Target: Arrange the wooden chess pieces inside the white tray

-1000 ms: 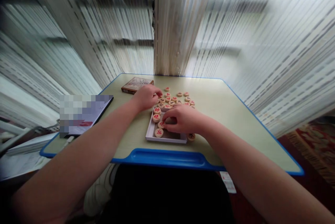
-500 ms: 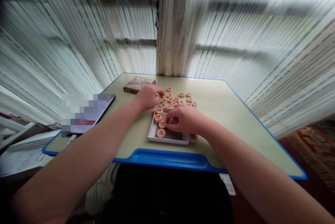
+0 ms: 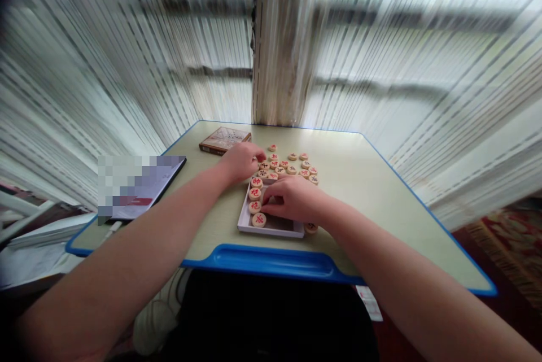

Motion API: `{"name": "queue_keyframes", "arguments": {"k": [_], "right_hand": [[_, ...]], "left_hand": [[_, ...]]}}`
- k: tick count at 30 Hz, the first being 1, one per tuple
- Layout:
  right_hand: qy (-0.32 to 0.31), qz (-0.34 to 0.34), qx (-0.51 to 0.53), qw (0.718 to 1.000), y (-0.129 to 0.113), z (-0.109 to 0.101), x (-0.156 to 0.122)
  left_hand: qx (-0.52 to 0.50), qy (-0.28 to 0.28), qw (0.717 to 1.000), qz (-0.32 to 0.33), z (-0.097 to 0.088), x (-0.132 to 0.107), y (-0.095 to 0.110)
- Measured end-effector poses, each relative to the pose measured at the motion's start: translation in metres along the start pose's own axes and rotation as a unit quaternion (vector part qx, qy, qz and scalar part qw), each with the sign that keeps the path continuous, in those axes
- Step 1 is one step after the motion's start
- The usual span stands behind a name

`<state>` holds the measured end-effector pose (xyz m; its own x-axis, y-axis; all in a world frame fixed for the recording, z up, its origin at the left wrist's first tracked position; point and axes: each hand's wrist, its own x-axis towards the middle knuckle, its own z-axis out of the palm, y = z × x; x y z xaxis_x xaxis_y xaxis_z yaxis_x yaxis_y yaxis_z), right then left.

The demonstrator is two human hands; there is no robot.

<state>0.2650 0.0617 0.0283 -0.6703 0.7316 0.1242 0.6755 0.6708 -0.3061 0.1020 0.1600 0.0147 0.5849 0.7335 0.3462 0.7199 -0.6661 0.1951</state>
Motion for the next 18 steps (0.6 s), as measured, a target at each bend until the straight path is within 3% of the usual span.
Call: {"name": "queue_keyframes", "arguments": {"k": [8, 13, 18], "right_hand": [[-0.002, 0.019, -0.008, 1.000, -0.0015, 0.0018, 0.0016], [-0.018, 0.020, -0.007, 1.000, 0.0014, 0.0032, 0.0018], [0.003, 0.010, -0.013, 1.000, 0.0001, -0.0009, 0.0010]], "left_hand": [[-0.020, 0.016, 1.000, -0.005, -0.0005, -0.0006, 0.0001], [-0.020, -0.003, 1.000, -0.007, 0.0029, -0.0009, 0.0023], [-0.020, -0.005, 0.999, -0.028, 0.0021, -0.0009, 0.0031]]}}
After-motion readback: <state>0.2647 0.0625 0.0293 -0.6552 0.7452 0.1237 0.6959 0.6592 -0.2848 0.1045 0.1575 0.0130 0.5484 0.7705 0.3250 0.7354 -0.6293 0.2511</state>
